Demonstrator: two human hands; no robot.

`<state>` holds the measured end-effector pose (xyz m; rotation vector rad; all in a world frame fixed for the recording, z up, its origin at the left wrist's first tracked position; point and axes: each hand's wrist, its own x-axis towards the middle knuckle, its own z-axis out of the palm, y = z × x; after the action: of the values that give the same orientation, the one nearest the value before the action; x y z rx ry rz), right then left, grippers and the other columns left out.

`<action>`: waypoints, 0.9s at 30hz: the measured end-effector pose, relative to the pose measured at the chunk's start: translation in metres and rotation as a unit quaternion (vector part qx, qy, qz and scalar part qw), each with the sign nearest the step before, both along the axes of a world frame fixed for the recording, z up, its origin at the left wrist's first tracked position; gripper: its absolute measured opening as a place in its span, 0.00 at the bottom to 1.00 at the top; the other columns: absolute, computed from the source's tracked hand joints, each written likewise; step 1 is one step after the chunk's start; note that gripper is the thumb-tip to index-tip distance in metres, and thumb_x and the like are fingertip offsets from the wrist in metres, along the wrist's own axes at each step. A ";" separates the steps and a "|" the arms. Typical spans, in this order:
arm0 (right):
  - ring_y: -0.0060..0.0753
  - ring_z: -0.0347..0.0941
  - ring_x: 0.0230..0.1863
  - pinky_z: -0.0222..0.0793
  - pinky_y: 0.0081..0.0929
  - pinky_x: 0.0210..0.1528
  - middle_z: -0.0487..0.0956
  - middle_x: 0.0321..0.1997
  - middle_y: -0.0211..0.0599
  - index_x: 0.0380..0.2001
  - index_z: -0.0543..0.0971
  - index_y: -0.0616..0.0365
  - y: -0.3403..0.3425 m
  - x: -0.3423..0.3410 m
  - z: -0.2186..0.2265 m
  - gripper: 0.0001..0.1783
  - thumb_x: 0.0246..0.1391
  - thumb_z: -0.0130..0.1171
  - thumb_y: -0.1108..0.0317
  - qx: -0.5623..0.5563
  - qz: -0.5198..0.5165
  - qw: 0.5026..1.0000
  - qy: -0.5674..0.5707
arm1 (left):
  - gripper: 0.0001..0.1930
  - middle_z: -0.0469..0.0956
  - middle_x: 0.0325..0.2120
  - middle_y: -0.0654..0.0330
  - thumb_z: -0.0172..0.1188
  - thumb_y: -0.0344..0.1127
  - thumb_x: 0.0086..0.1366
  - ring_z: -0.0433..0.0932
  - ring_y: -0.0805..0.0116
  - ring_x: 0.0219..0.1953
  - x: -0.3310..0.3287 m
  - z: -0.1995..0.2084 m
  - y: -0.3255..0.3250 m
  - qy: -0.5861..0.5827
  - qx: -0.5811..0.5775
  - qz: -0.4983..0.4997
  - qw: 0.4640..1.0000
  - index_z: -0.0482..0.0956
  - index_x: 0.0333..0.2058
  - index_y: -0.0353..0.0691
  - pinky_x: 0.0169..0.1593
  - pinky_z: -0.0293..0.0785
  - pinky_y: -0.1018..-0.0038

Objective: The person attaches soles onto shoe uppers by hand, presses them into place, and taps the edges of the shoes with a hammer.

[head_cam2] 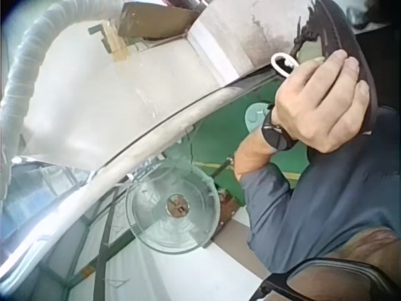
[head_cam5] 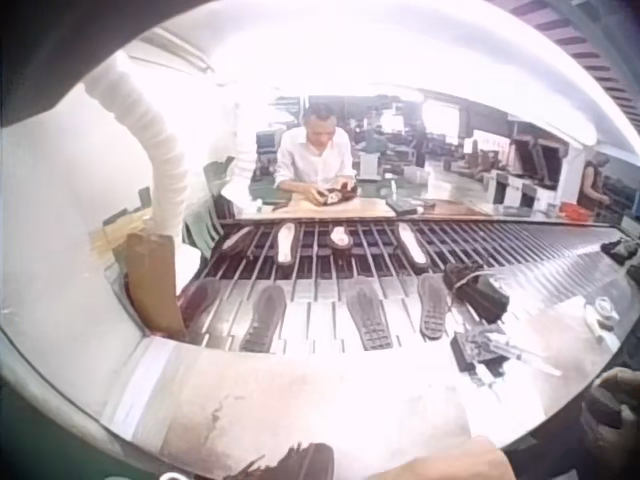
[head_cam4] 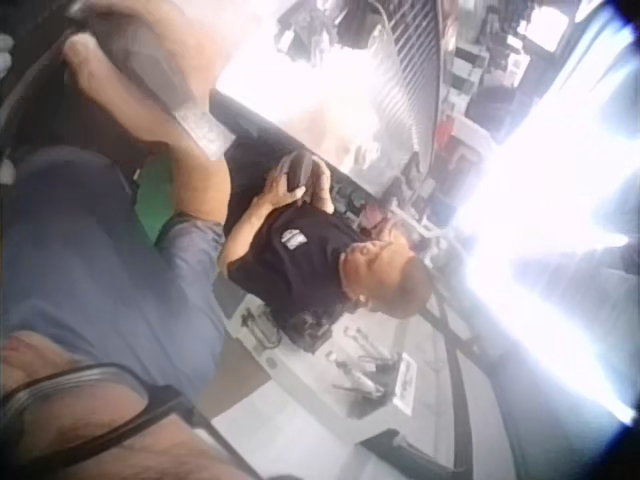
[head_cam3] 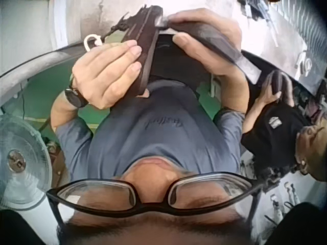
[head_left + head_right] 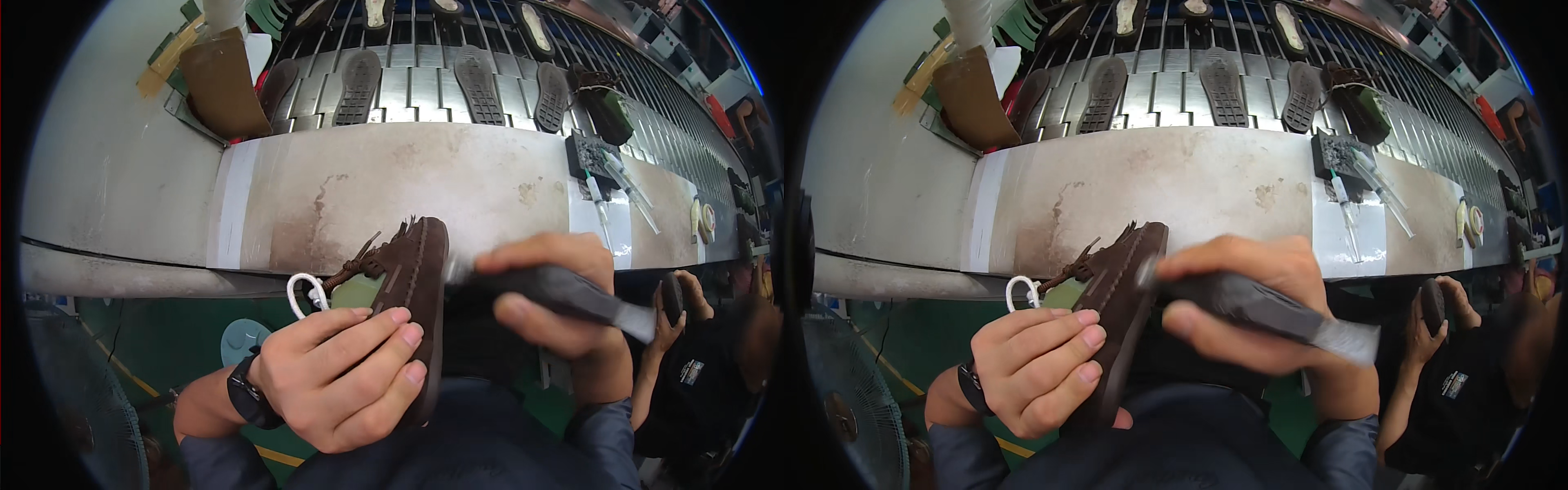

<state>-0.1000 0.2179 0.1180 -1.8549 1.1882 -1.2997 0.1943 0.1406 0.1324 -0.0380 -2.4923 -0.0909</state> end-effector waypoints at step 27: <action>0.54 0.79 0.53 0.74 0.48 0.58 0.83 0.52 0.49 0.50 0.86 0.62 -0.054 -0.057 -0.114 0.21 0.49 0.66 0.73 -0.042 -0.394 0.897 0.195 | 0.32 0.70 0.74 0.46 0.63 0.52 0.76 0.58 0.46 0.81 -0.168 -0.144 -0.236 -0.246 0.115 0.179 0.946 0.74 0.70 0.37 0.81 0.46 0.38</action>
<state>-0.1574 0.1638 0.0040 -1.8001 2.3004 -1.4049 0.0264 -0.0952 -0.0111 0.6027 -2.9161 -0.2629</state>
